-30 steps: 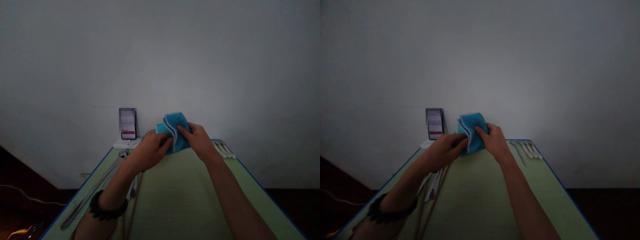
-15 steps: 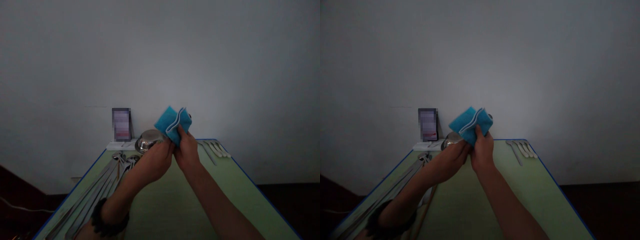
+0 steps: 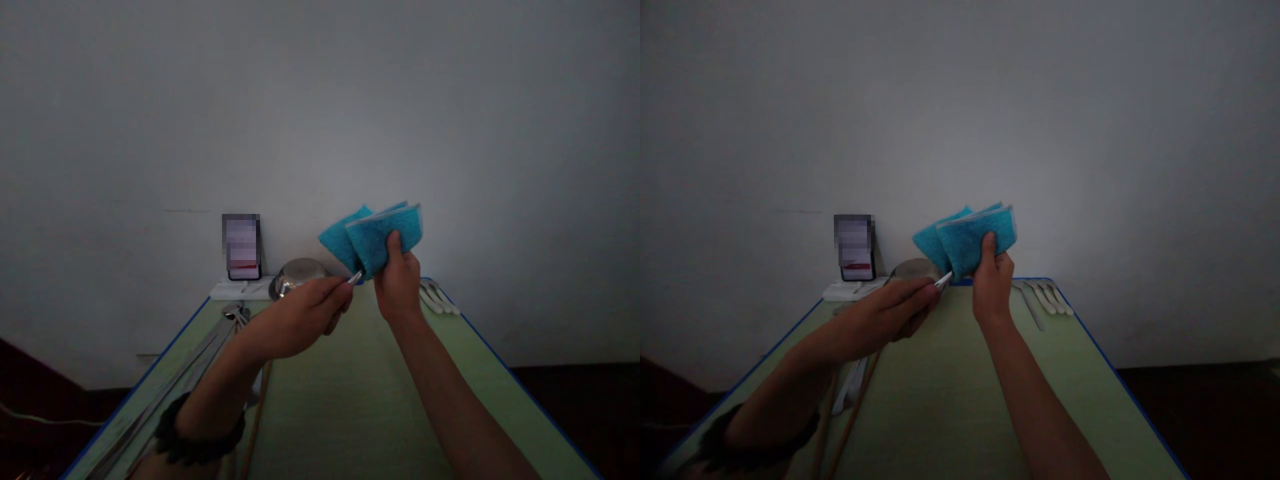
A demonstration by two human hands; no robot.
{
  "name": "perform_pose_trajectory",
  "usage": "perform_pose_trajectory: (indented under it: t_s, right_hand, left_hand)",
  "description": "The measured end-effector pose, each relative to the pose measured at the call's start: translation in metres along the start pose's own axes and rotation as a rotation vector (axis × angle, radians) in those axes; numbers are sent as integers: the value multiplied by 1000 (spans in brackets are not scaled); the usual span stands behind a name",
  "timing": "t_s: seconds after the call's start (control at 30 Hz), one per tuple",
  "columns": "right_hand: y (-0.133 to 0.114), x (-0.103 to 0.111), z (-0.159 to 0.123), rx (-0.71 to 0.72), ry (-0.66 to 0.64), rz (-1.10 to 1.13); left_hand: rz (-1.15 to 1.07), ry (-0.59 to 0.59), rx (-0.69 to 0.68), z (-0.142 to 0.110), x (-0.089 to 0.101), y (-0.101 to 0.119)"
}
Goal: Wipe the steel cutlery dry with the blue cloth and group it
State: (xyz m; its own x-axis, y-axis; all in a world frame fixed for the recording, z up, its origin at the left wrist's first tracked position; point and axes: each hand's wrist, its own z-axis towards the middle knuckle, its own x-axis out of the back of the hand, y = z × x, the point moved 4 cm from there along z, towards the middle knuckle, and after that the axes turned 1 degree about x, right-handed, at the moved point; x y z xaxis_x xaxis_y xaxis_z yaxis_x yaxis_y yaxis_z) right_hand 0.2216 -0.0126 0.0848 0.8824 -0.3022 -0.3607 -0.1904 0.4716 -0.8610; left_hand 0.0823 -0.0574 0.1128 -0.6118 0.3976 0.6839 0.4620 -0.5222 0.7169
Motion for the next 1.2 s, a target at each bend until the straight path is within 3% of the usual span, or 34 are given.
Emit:
perform_pose_trajectory:
  t_s: [0.13,0.23,0.33,0.5,0.6,0.73,0.9,1.0,1.13,1.2]
  right_hand:
    - [4,-17,-11,-192,-25,381]
    - [8,-20,-9,-260,-108,447]
    - [7,-6,3,-230,-254,322]
    - [-7,18,16,10,-440,-131]
    - [-8,12,10,29,-321,-88]
    - [2,-9,-9,-128,-28,183]
    - [15,-21,-16,-293,15,472]
    - [17,-8,-2,-264,-119,441]
    - [9,8,13,-118,-468,75]
    - [6,10,13,-80,-487,-19]
  left_hand:
    - [44,87,20,7,-8,-8]
    - [97,100,27,7,-8,-11]
    - [80,11,82,-2,2,-13]
    - [46,-23,138,-23,29,-17]
    - [-15,-4,118,-19,30,-15]
    - [-9,30,74,-4,13,-9]
    - [170,50,80,1,0,-8]
    - [280,40,127,-9,9,-11]
    - [264,-5,167,-23,28,-15]
    - [239,30,152,-23,33,-13]
